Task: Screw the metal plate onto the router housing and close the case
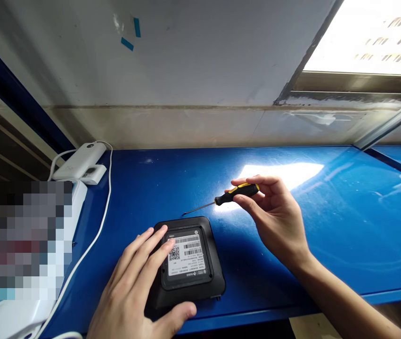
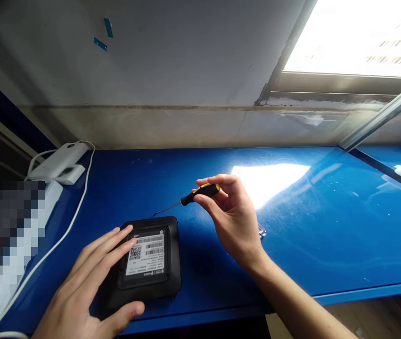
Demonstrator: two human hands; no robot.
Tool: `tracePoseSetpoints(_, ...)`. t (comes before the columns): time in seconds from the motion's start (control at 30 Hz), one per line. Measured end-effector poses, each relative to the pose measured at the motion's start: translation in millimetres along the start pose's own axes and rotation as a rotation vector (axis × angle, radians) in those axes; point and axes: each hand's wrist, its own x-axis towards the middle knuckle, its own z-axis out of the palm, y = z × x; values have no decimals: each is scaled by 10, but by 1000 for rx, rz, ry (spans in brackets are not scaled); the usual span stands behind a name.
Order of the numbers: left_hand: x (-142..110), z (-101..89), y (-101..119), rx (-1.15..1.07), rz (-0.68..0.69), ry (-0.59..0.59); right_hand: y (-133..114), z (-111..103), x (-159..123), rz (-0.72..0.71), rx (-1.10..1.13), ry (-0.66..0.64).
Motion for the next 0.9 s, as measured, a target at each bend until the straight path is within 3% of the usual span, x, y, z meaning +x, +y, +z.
tracePoseSetpoints(0.67, -7, -16, 17, -10, -22, 49, -8, 3, -9, -36, -23, 10)
tracePoseSetpoints(0.9, 5, -20, 23, -39, -52, 60, -23, -22, 13, 40, 57, 5)
